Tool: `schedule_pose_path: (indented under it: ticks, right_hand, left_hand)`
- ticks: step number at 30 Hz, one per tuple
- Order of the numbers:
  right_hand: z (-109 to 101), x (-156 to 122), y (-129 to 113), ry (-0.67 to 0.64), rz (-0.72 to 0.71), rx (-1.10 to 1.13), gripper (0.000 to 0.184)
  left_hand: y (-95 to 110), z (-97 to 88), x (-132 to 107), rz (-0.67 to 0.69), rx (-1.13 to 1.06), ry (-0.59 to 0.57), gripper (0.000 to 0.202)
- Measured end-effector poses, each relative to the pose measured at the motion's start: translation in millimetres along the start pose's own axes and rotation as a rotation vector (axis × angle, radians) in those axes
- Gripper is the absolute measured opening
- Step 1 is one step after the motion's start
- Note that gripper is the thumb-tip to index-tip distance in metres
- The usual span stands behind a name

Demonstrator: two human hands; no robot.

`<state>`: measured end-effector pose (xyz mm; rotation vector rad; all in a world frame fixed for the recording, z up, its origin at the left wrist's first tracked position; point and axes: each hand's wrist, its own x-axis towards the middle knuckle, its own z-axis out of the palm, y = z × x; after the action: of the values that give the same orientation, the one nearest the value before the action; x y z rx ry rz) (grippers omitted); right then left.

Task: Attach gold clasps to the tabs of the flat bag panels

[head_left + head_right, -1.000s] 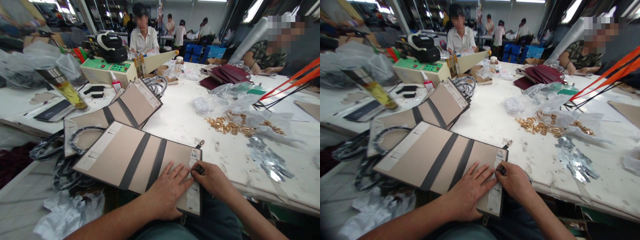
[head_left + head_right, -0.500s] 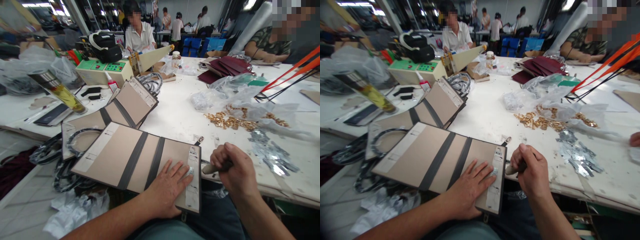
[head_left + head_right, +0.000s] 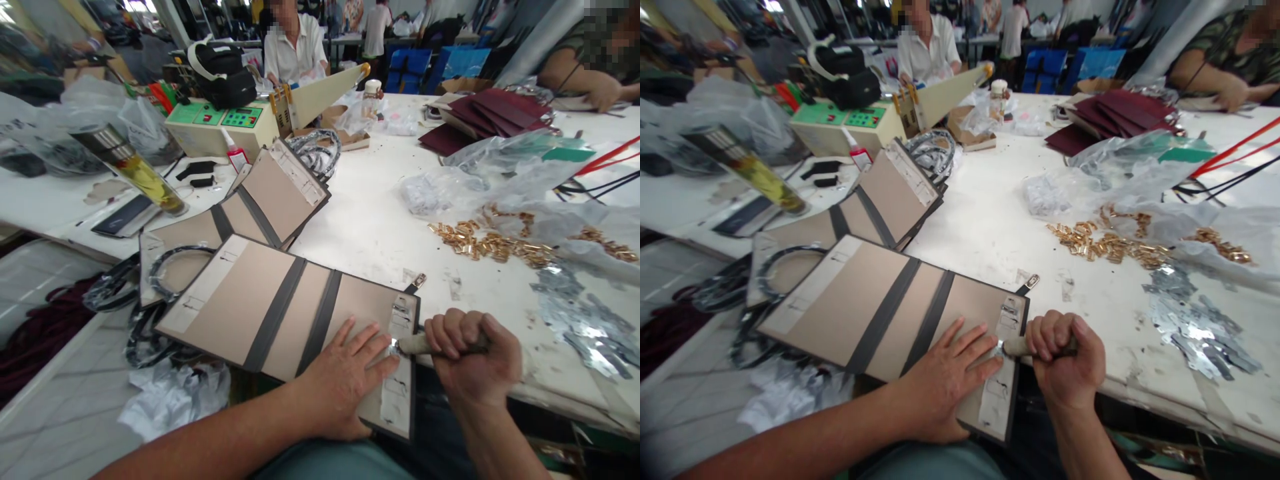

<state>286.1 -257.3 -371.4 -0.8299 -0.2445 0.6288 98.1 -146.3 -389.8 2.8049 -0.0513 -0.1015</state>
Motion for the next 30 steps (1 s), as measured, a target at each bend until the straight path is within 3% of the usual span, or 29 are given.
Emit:
schedule_pose_path:
  ticks: [5, 8, 12, 18, 22, 26, 30]
  right_hand:
    - [14.7, -10.3, 10.9, -0.300, -0.120, -0.414, 0.043]
    - [24.6, -9.4, 6.7, -0.375, -0.100, -0.659, 0.047]
    - [29.2, -8.5, 1.7, -0.332, -0.153, -0.641, 0.048]
    - [32.6, -7.0, 5.5, -0.321, -0.127, -0.823, 0.050]
    - [44.0, -6.2, 3.6, -0.395, -0.144, -0.794, 0.050]
    - [43.5, -8.8, 2.3, -0.456, -0.062, -0.926, 0.052]
    - [44.9, -14.0, -6.3, -0.422, -0.143, -0.732, 0.047]
  left_hand:
    - [2.7, -7.3, -3.6, 0.015, -0.015, 0.027, 0.102]
    - [5.3, -10.3, -7.4, 0.015, -0.017, 0.057, 0.100]
    - [7.3, -7.5, -11.8, 0.025, 0.002, 0.110, 0.098]
    - [6.8, -0.6, -15.1, 0.018, 0.018, 0.155, 0.092]
    - [5.2, 5.8, -16.8, 0.016, 0.024, 0.191, 0.093]
    - [4.6, 8.7, -19.5, 0.005, 0.014, 0.210, 0.085]
    - [5.2, 8.2, -20.3, 0.008, 0.018, 0.208, 0.083]
